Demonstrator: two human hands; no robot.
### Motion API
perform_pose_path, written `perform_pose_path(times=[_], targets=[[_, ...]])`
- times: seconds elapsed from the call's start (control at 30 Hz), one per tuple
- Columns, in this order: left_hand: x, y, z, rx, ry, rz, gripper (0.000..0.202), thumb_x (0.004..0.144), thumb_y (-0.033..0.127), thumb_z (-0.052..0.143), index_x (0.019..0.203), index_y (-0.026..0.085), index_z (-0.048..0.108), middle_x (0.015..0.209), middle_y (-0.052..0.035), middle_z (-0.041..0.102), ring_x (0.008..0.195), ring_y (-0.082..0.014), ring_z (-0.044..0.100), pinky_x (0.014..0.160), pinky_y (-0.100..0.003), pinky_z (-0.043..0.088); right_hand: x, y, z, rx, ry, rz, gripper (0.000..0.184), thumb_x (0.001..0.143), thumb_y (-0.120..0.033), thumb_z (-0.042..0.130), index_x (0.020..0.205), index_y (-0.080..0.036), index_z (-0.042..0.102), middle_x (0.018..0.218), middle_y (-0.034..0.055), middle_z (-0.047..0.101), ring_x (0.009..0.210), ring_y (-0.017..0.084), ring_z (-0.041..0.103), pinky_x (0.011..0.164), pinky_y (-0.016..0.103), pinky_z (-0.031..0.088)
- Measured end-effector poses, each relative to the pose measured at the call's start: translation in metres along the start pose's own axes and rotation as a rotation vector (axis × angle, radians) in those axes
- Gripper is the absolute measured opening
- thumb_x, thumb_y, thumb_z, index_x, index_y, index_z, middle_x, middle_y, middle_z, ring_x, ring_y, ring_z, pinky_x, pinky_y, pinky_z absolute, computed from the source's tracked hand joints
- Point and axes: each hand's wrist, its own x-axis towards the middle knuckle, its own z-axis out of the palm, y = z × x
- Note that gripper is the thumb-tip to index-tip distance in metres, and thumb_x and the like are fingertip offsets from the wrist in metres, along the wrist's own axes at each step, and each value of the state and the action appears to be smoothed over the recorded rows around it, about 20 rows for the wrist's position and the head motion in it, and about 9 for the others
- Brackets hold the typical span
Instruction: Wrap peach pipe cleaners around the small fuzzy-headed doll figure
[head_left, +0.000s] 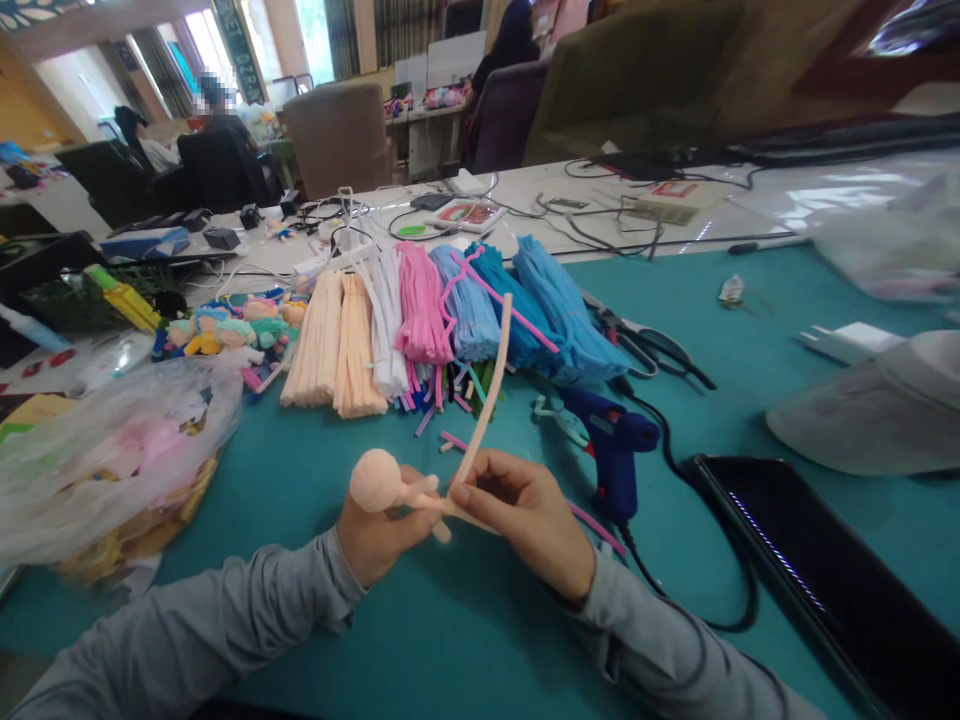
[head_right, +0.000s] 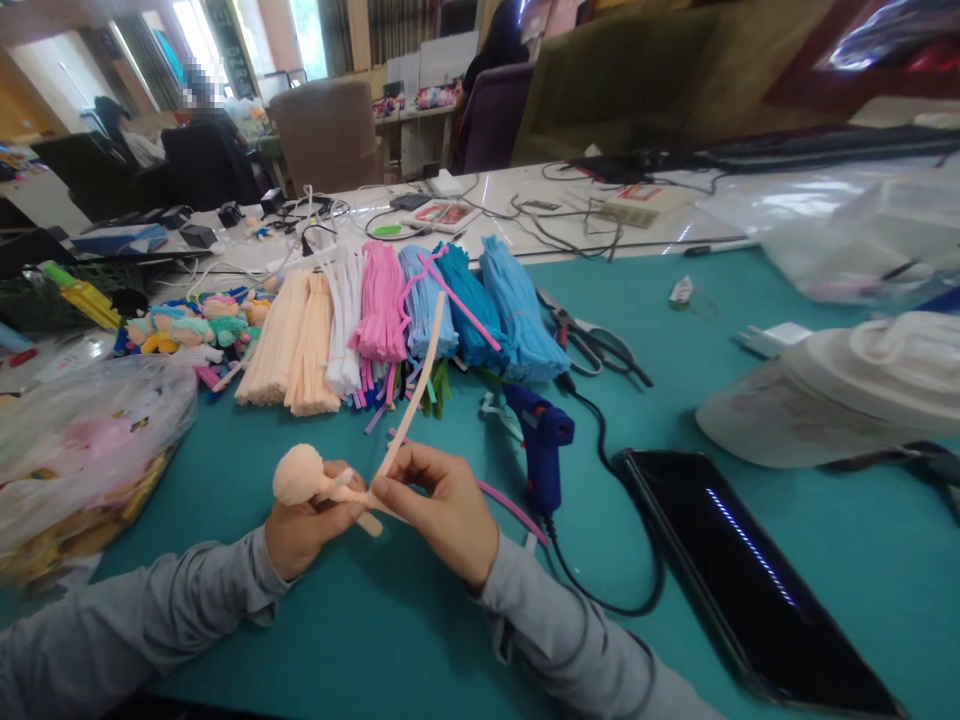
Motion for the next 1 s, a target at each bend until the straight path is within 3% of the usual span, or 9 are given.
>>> perform_pose_path(times=[0.07, 0.17, 0.63, 0.87, 1.0], targets=[[-0.0010, -0.0015, -0.0009, 0.008, -0.029, -0.005, 0.011, 0.066, 0.024, 0.071, 0.067, 0.018, 0.062, 0.058, -0.0001, 0.063, 0.054, -0.0150, 0.061, 0.056, -0.028, 0.051, 0.0011, -0.0011, 0.0014, 0.082, -0.010, 0.081, 0.039, 0.058, -0.047, 0.075, 0.057, -0.015, 0.054, 0.053, -0.0032, 0.051, 0.048, 0.007, 0.044, 0.045, 0.020, 0.035], [-0.0012, -0.0023, -0.0012, 0.002, 0.018, -0.013, 0.014, 0.062, 0.024, 0.073, 0.068, 0.018, 0.063, 0.062, -0.0006, 0.062, 0.059, -0.0153, 0.061, 0.058, -0.027, 0.051, 0.0020, -0.0023, 0.0024, 0.139, -0.012, 0.138, 0.041, 0.054, -0.047, 0.078, 0.056, -0.014, 0.054, 0.051, -0.0039, 0.051, 0.046, 0.006, 0.042, 0.042, 0.018, 0.032], [0.0027, 0.0042, 0.0003, 0.063, -0.030, -0.004, 0.015, 0.063, 0.025, 0.070, 0.057, 0.018, 0.059, 0.056, 0.0009, 0.053, 0.056, -0.0131, 0.052, 0.055, -0.026, 0.044, 0.0027, -0.0009, 0.0020, 0.216, -0.053, 0.193, 0.036, 0.056, -0.041, 0.078, 0.057, -0.013, 0.056, 0.052, -0.0045, 0.052, 0.047, 0.005, 0.042, 0.045, 0.019, 0.030], [0.0008, 0.0065, -0.0003, 0.004, -0.120, 0.004, 0.015, 0.065, 0.023, 0.068, 0.057, 0.017, 0.057, 0.059, 0.0007, 0.053, 0.058, -0.0127, 0.051, 0.057, -0.027, 0.044, 0.0019, 0.0004, 0.0020, 0.204, -0.098, 0.257, 0.037, 0.054, -0.042, 0.078, 0.058, -0.013, 0.055, 0.053, -0.0045, 0.053, 0.048, 0.005, 0.043, 0.047, 0.018, 0.030], [0.0035, -0.0014, -0.0032, -0.037, -0.065, 0.047, 0.015, 0.064, 0.024, 0.068, 0.059, 0.017, 0.057, 0.059, 0.0009, 0.054, 0.059, -0.0128, 0.052, 0.056, -0.026, 0.044, 0.0028, -0.0005, -0.0029, 0.106, -0.107, 0.196, 0.039, 0.062, -0.050, 0.071, 0.060, -0.013, 0.058, 0.054, -0.0035, 0.052, 0.049, 0.006, 0.041, 0.047, 0.020, 0.030]])
